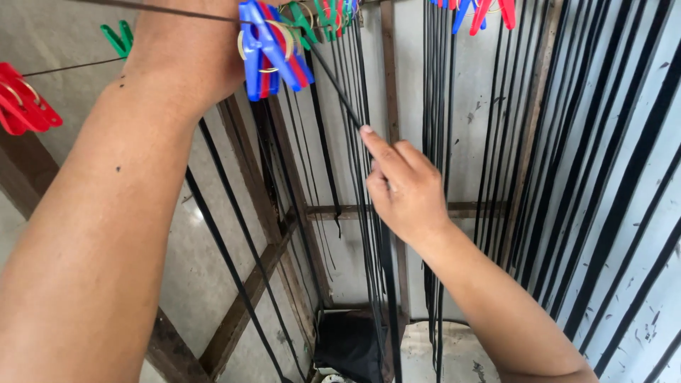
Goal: The person is dyeing long strips of leather by pulling them through a manual dye applicator and then hanging them on a rack with clothespins to dry.
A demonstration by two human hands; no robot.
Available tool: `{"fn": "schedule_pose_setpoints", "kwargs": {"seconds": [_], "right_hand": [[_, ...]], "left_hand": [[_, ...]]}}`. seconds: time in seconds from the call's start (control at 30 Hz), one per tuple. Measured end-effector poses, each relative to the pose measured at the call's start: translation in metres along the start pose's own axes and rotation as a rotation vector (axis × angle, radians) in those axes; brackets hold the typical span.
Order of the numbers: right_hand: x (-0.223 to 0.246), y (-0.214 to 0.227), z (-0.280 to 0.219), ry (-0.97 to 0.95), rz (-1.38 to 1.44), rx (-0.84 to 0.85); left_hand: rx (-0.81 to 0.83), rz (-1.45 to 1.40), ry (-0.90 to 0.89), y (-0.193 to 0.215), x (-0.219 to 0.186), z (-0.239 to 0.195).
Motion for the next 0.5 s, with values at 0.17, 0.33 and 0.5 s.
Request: {"fn": "schedule_pose_setpoints", "kwargs": {"seconds": [0.17, 0.33, 0.5], "right_hand": [[0.002, -0.009, 0.003, 0.006, -0.031, -0.033], [-0.001, -0.021, 0.003, -0.004, -0.116, -0.031], [-0.006, -0.033, -0.003, -0.107, -0.083, 0.109]], "left_hand": [[0.038, -0.084, 0.032, -0.017, 0.001, 0.009], [-0.05, -0.147, -0.086, -0.053, 0.015, 0.02], [-0.131, -0.21, -0.202, -0.093, 0.029, 0.033]]}}
Point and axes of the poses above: each hand's wrist, its own z-axis towards the middle knuckle, its own y-axis out of the back of the hand, x = y × z, the point moved 1 cm from there along z, towards the middle knuckle, and after that the axes turned 5 degrees about -y, right-handed, at the moved point
